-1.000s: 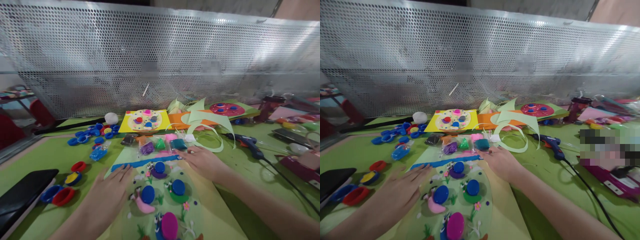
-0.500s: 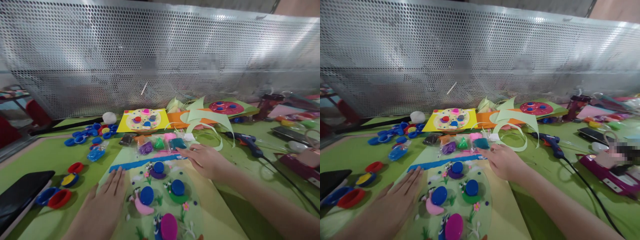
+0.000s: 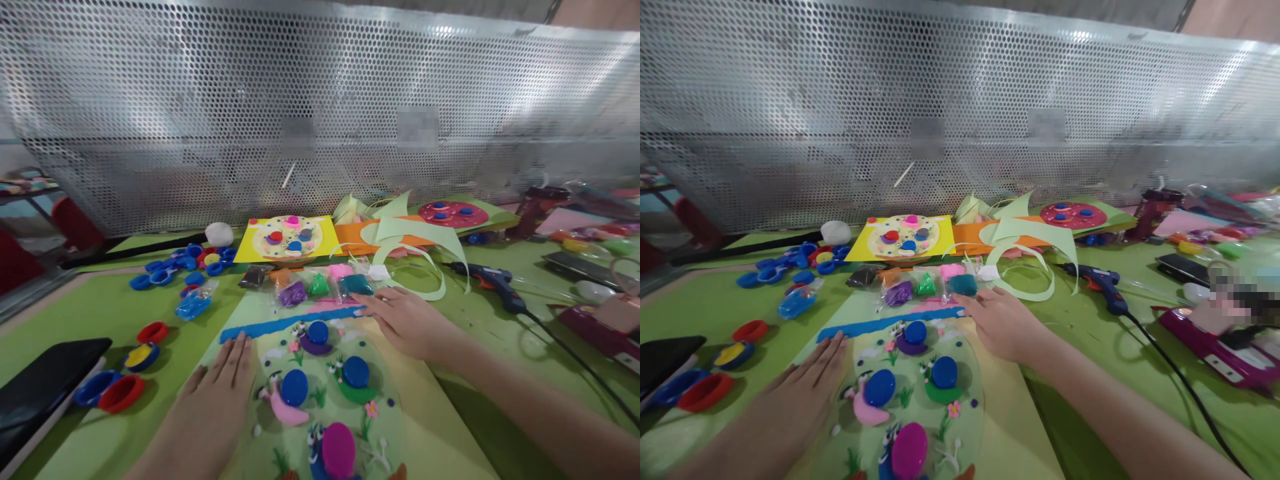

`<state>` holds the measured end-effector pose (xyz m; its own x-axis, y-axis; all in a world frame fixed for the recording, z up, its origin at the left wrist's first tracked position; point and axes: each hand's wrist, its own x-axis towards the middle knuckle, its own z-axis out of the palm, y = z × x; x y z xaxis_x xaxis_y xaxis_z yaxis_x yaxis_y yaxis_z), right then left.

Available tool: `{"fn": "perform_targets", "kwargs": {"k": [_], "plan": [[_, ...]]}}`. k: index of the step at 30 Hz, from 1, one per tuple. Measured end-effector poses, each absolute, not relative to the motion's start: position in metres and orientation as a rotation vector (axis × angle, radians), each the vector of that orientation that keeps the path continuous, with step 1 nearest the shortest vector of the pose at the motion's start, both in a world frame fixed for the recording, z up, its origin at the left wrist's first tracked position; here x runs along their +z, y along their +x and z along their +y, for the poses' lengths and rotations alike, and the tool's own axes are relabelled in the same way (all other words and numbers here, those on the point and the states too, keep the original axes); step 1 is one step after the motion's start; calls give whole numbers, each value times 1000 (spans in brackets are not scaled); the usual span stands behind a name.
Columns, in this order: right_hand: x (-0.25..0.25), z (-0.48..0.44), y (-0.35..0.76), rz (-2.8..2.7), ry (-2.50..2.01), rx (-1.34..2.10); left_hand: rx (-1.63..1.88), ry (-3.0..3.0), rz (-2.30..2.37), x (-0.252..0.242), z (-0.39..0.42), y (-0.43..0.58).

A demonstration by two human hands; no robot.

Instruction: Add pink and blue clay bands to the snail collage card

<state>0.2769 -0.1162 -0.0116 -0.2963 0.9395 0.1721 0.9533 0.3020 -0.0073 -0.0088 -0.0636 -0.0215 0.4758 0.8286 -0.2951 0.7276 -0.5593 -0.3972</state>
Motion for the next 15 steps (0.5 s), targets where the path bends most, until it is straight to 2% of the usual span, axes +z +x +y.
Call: {"fn": "perform_targets", "kwargs": {"k": [8, 15], "plan": [[-15, -116, 279, -2409, -1692, -29, 615, -2570, -1375, -17, -65, -8], [-17, -114, 275, -2413, -1734, 8, 725, -2559, -1399, -12, -66, -7]]}}
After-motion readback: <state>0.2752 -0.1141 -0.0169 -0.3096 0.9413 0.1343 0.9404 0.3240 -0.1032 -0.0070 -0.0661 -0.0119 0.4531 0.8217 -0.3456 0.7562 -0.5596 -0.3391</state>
